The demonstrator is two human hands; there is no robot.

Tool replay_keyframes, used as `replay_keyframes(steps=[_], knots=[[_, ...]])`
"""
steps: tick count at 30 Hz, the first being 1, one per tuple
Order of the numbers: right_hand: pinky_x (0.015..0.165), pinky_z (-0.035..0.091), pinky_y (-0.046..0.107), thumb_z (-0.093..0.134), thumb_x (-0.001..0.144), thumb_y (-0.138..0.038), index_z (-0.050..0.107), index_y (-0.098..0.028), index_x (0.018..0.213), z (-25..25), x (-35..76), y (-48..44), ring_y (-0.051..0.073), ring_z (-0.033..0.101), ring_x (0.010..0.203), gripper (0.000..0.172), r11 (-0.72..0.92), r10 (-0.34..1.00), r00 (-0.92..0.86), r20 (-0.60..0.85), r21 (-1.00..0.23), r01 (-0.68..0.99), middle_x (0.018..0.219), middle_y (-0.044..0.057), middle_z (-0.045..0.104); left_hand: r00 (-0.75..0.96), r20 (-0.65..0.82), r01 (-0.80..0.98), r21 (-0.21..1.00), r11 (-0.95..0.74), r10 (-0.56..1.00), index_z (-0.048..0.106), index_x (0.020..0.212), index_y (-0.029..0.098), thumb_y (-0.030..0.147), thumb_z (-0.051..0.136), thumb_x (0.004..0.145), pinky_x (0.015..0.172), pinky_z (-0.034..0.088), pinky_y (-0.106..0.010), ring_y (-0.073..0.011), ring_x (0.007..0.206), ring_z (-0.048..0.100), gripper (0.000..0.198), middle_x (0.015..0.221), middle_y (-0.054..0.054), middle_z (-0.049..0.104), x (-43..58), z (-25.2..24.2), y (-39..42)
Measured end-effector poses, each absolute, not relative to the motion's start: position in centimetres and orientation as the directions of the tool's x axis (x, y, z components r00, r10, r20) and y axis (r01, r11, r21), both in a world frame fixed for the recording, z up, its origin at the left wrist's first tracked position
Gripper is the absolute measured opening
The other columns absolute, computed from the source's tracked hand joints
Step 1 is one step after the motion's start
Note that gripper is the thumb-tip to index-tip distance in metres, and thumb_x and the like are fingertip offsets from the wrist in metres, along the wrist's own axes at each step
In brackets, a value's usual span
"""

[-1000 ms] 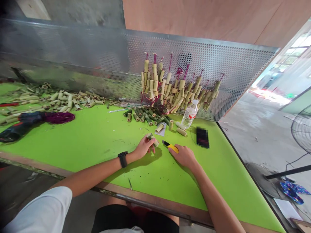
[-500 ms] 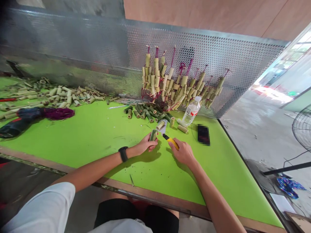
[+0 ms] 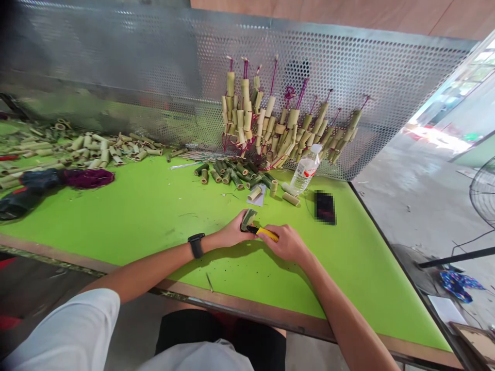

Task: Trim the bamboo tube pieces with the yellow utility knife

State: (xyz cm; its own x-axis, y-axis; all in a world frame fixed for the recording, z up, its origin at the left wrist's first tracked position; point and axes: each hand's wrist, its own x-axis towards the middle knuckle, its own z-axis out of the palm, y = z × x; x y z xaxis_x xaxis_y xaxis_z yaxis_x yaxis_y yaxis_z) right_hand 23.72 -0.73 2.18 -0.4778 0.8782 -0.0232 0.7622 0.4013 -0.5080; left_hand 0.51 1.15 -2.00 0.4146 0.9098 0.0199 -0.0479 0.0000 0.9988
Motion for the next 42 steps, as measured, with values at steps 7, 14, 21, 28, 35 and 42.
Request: replay_keyframes(steps=[7,14,21,28,35,42], knots=[[0.054,0.032,0.03,0.038,0.104,-0.078,0.079,-0.022,0.09,1.3,23.6,-0.6,0.015,0.048,0.05,0.071,0.352,0.913,-0.408,-0.013,-0.483,0.802,0.063,0.004,0.065,0.358,0.027,0.17,0.981,-0.094,0.933,0.056,0.134,0.017,0.018,0.07,0.092,0.104,0.053,-0.04,-0.0257,0.109,0.065,0.045,0.114,-0.008,0.07,0.6,-2.2,1.2],[0.051,0.035,0.031,0.035,0.099,-0.092,0.081,-0.019,0.096,2.0,26.6,1.4,0.019,0.055,0.05,0.086,0.126,0.985,-0.053,0.167,-0.465,0.876,0.064,0.007,0.069,0.308,-0.008,0.31,0.946,-0.093,0.951,0.055,0.129,0.02,0.025,0.068,0.096,0.084,0.053,-0.036,-0.0211,0.085,0.06,0.035,0.099,-0.002,0.063,0.4,-1.7,0.7],[0.054,0.034,0.03,0.037,0.102,-0.082,0.069,-0.021,0.079,2.4,23.3,-0.6,0.015,0.049,0.049,0.072,0.296,0.954,-0.277,0.113,-0.507,0.81,0.059,0.004,0.063,0.267,-0.078,0.166,0.986,0.034,0.96,0.051,0.108,0.023,0.034,0.071,0.099,0.061,0.042,-0.026,-0.0122,0.062,0.047,0.025,0.075,0.007,0.048,0.5,-1.8,1.0],[0.056,0.031,0.03,0.04,0.104,-0.073,0.062,-0.023,0.076,1.8,22.9,-1.0,0.015,0.045,0.05,0.061,0.318,0.938,-0.344,0.042,-0.499,0.806,0.06,0.003,0.06,0.322,-0.109,0.05,0.994,0.098,0.94,0.056,0.107,0.02,0.024,0.071,0.094,0.047,0.034,-0.022,-0.0077,0.047,0.041,0.02,0.064,0.01,0.049,0.5,-2.1,1.3],[0.055,0.031,0.03,0.041,0.106,-0.072,0.06,-0.023,0.074,1.7,22.8,-1.1,0.015,0.046,0.05,0.062,0.339,0.921,-0.39,0.012,-0.522,0.783,0.06,0.003,0.06,0.341,-0.124,0.087,0.991,0.1,0.932,0.064,0.123,0.017,0.024,0.074,0.092,0.046,0.033,-0.024,-0.0101,0.045,0.043,0.034,0.062,0.009,0.05,0.3,-0.9,1.0],[0.057,0.036,0.031,0.042,0.106,-0.074,0.074,-0.024,0.085,1.6,23.5,-0.4,0.019,0.056,0.054,0.063,0.256,0.965,-0.257,0.057,-0.437,0.863,0.066,0.006,0.07,0.298,-0.088,0.197,0.98,0.029,0.951,0.067,0.118,0.019,0.03,0.071,0.096,0.061,0.044,-0.029,-0.0166,0.061,0.052,0.025,0.07,0.003,0.056,0.4,-0.9,0.7]])
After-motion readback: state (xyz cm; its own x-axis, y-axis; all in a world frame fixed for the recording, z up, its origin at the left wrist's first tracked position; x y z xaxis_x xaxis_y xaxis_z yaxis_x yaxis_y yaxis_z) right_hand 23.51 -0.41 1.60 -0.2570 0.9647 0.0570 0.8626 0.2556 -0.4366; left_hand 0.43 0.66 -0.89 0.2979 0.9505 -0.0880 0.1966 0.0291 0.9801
